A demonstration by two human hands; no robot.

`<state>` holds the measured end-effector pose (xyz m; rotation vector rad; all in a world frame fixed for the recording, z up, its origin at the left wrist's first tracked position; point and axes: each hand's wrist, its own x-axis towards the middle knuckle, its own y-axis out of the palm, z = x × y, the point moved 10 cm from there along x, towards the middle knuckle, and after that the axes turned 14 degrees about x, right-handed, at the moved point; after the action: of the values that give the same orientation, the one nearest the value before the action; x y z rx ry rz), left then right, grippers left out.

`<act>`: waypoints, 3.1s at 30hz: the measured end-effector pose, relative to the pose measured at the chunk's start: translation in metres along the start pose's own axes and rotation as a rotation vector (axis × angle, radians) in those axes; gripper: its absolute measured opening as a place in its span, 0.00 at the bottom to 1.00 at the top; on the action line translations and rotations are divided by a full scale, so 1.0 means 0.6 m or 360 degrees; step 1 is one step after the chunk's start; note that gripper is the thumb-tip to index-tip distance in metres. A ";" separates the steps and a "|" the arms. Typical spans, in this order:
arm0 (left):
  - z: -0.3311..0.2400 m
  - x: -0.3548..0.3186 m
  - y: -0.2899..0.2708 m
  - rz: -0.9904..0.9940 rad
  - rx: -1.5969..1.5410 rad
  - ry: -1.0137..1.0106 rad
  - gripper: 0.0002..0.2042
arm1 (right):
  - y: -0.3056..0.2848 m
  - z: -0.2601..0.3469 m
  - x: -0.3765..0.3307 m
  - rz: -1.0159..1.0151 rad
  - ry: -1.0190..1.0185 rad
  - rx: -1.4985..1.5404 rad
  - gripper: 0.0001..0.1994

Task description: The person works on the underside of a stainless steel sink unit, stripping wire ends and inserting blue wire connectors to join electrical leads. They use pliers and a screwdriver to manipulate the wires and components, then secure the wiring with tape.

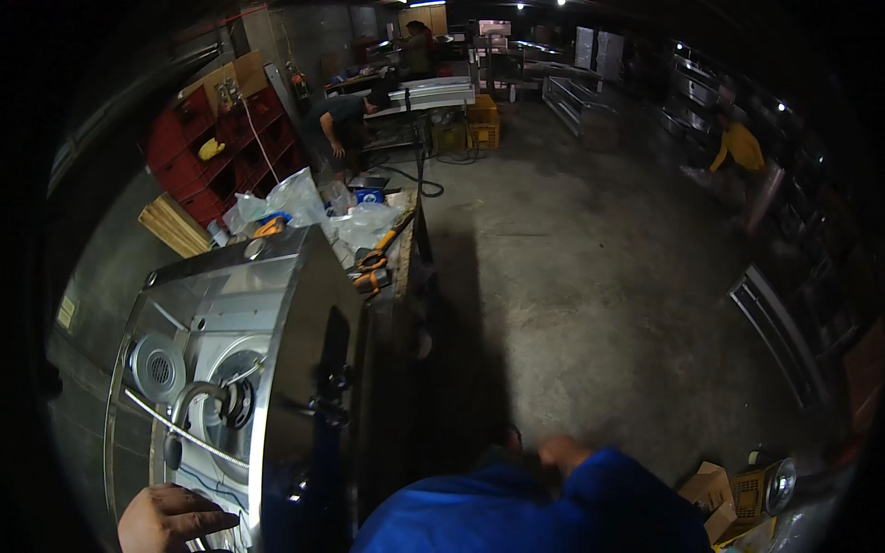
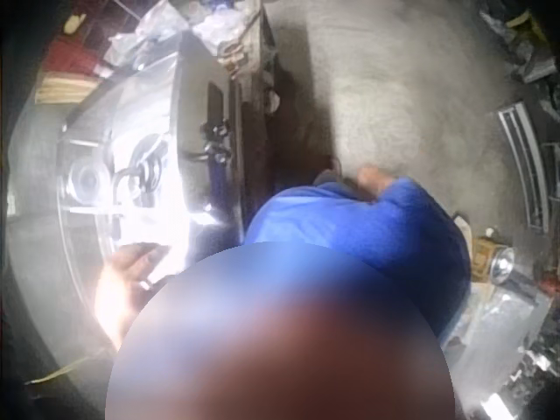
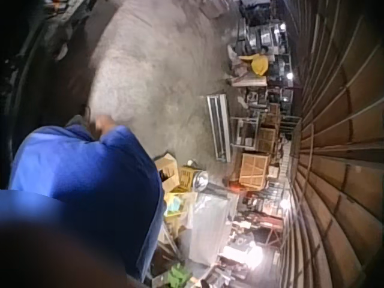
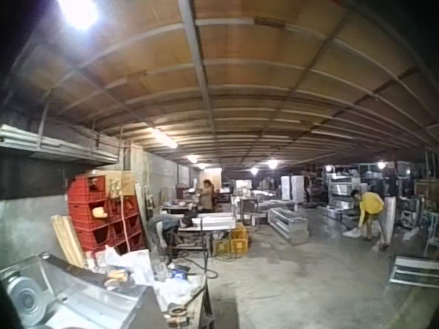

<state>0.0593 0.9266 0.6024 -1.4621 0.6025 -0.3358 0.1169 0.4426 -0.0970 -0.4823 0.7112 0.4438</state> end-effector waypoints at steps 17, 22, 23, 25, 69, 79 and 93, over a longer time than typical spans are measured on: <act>-0.188 0.757 -0.119 -0.0001 0.0527 0.0567 0.21 | -0.710 0.062 0.057 -0.0724 0.0201 -0.0165 0.22; -0.239 0.944 -0.056 -0.0167 -0.1145 0.1084 0.27 | -0.725 0.053 0.127 -0.0652 0.0097 0.0017 0.20; -0.250 0.975 0.013 0.0140 -0.1464 0.1184 0.29 | -0.711 0.029 0.141 -0.0615 0.0120 0.0186 0.19; -0.259 1.034 0.187 0.0645 -0.1410 0.0980 0.33 | -0.670 0.034 0.160 -0.0510 -0.0256 -0.0025 0.16; 0.865 1.425 0.499 -0.0909 -0.1036 -0.2878 0.58 | -1.388 1.110 1.353 0.0155 -0.0128 -0.0495 0.16; 0.751 1.452 0.518 -0.0287 -0.0581 -0.3044 0.48 | -0.874 1.474 1.318 0.1293 -0.0913 -0.1318 0.18; 0.767 1.510 0.424 -0.1122 -0.0806 -0.4089 0.20 | -0.355 1.733 1.370 0.2328 -0.1091 -0.1554 0.22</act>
<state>1.0179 0.8231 0.1925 -1.2949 -1.9727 1.2242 1.3130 1.0304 0.0652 -0.5836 -0.0095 2.2688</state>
